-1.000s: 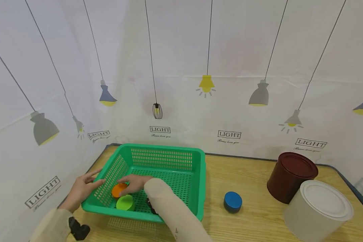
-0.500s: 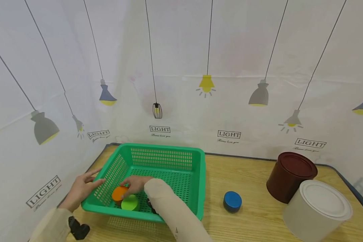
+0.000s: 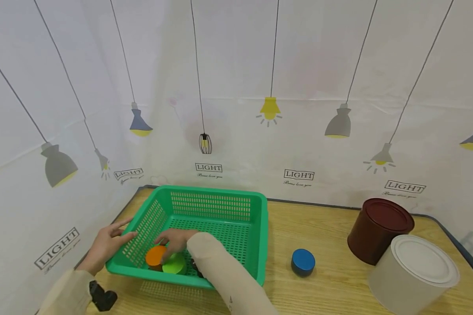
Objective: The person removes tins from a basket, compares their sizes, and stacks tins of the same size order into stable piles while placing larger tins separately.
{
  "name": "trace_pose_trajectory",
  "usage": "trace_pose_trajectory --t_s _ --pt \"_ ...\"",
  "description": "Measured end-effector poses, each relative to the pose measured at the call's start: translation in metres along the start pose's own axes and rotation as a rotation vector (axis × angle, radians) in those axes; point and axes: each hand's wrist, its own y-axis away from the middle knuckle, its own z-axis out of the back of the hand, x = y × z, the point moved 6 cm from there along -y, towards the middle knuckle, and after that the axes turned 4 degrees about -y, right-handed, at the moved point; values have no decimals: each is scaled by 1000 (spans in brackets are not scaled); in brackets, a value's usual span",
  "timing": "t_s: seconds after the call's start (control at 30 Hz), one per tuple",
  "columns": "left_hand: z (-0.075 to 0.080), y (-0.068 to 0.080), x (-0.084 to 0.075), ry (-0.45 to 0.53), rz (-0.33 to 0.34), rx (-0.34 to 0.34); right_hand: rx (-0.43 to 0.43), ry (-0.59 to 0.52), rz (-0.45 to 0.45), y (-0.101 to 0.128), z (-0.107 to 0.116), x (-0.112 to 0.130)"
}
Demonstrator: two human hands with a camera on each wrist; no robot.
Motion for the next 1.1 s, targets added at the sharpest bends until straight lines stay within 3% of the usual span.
trace_pose_trajectory --t_s 0.4,0.7,0.93,1.1 --pt "0 0 -2 -10 4 0 93 -34 -25 -1 -5 2" --pt "0 1 -2 -4 2 -3 32 16 -41 -2 -6 -1" --pt "0 1 -1 -3 5 -2 128 17 -48 -2 -11 2" --pt "0 -1 2 -9 2 -8 136 1 -54 -2 -12 2"
